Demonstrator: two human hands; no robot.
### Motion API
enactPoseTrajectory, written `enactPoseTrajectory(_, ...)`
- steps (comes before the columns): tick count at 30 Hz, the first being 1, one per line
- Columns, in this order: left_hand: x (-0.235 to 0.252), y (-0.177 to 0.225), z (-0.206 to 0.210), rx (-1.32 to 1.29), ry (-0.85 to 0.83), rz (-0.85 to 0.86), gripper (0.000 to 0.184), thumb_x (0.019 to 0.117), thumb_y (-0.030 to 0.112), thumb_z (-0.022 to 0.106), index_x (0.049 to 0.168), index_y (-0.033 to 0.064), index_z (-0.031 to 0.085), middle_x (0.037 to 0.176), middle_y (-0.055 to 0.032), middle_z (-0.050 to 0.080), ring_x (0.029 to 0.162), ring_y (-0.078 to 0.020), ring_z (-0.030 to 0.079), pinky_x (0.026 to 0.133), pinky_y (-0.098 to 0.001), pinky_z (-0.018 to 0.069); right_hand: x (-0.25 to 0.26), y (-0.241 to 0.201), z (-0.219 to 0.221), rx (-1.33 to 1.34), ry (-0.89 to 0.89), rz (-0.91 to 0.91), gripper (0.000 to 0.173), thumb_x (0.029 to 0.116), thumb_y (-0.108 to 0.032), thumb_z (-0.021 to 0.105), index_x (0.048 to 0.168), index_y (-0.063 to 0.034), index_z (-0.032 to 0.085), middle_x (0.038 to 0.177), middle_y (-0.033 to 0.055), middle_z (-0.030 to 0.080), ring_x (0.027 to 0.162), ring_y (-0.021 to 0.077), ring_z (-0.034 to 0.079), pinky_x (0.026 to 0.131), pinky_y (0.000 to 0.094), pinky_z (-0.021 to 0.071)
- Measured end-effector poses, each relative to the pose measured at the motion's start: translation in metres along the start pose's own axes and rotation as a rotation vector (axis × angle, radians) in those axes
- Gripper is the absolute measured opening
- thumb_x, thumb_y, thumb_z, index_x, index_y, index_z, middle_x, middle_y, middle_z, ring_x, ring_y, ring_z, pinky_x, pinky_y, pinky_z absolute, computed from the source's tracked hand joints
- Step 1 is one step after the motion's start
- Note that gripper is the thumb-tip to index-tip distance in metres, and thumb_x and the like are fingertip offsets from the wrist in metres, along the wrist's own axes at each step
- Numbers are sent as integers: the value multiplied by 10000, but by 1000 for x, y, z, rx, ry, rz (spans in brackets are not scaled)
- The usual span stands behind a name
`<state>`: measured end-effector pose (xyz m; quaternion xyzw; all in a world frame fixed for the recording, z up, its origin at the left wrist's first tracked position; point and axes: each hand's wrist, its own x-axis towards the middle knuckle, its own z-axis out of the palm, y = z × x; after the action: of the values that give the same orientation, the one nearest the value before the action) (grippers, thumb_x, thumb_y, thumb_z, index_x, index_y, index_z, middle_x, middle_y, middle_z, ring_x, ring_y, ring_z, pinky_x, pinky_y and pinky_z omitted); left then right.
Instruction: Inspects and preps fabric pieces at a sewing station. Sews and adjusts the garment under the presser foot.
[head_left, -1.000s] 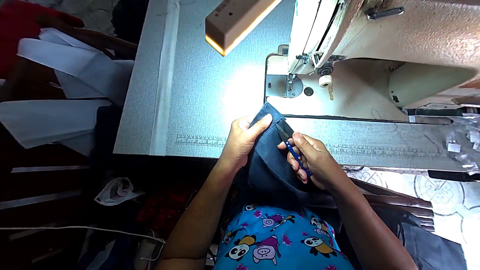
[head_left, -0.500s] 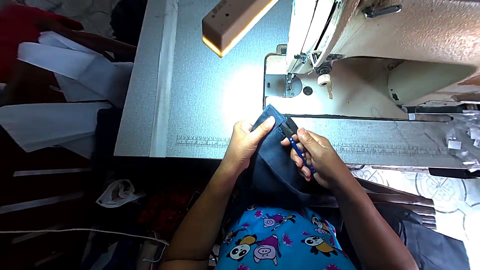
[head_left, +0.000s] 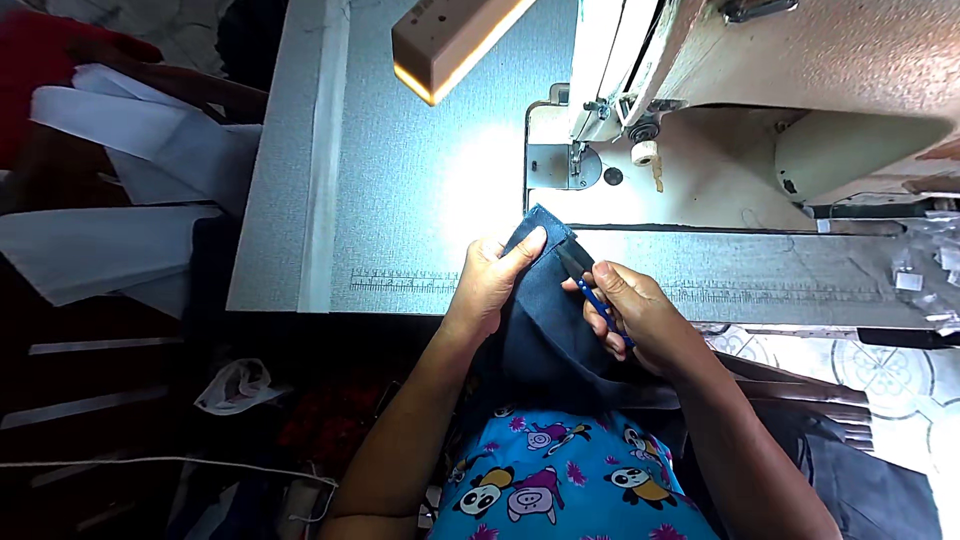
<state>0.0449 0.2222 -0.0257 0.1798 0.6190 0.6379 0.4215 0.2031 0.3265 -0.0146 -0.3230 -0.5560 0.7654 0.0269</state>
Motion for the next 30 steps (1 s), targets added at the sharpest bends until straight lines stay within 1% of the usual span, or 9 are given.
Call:
enactPoseTrajectory(3, 0, 1, 1, -4, -15, 7, 201, 1054, 202, 571, 962, 97, 715, 766, 8, 731, 640, -40, 695, 590, -214, 596, -5, 5, 1, -56, 16, -37, 399, 1135, -271, 284, 1175, -58, 619, 579, -51, 490, 420, -3, 427, 410, 135, 391)
enactPoseTrajectory(10, -1, 0, 1, 1, -17, 13, 186, 1049, 207, 582, 967, 106, 715, 759, 15, 722, 636, -32, 685, 580, -207, 587, -10, 9, 4, -20, 48, -51, 387, 1132, -239, 285, 1099, -58, 625, 567, -54, 495, 406, -18, 415, 395, 122, 372)
enactPoseTrajectory(14, -1, -1, 1, 29, -19, 21, 188, 1049, 226, 582, 969, 115, 712, 759, 21, 719, 629, -29, 680, 571, -207, 582, -8, 9, 5, -4, 50, -40, 395, 1134, -234, 280, 1111, -50, 629, 562, -48, 487, 402, -11, 410, 393, 127, 367)
enactPoseTrajectory(16, 0, -1, 2, 19, -17, 21, 191, 1051, 216, 578, 971, 107, 713, 762, 18, 720, 635, -33, 683, 580, -207, 586, -8, 11, 4, -30, 66, -94, 399, 1131, -247, 280, 1149, -59, 631, 577, -66, 489, 420, -17, 415, 407, 125, 373)
enactPoseTrajectory(19, 3, 0, 5, -29, 20, 22, 185, 1051, 142, 561, 950, 80, 703, 769, 21, 733, 668, -35, 699, 631, -218, 603, -10, 17, 1, -318, 196, -374, 382, 1113, -265, 375, 1260, -79, 674, 688, -106, 527, 546, -45, 456, 507, 121, 396)
enactPoseTrajectory(21, 3, 0, 6, -39, 34, 14, 183, 1051, 130, 558, 955, 73, 703, 779, 20, 736, 681, -35, 702, 648, -223, 607, -9, 20, -1, -605, 328, -541, 354, 1077, -298, 500, 1280, -78, 689, 927, -13, 700, 740, 18, 615, 661, 204, 514)
enactPoseTrajectory(23, 4, 0, 7, -39, 29, 18, 182, 1053, 132, 555, 966, 74, 703, 786, 16, 736, 689, -34, 703, 652, -224, 609, -7, 24, -1, -757, 441, -608, 401, 1018, -358, 589, 1285, -79, 697, 913, 43, 675, 714, 104, 604, 615, 289, 494)
enactPoseTrajectory(26, 5, -1, 7, -53, 22, 26, 180, 1050, 134, 562, 957, 71, 703, 779, 8, 734, 684, -44, 705, 643, -227, 607, -6, 23, -1, -870, 518, -625, 388, 988, -370, 620, 1252, -112, 738, 793, 17, 598, 608, 104, 533, 528, 274, 424)
enactPoseTrajectory(30, 5, -2, 7, -48, 36, 39, 173, 1043, 121, 571, 955, 67, 711, 775, 7, 735, 672, -46, 703, 638, -226, 608, -5, 22, -1, -932, 578, -662, 345, 1004, -333, 601, 1212, -111, 765, 764, 35, 602, 592, 141, 542, 509, 303, 407)
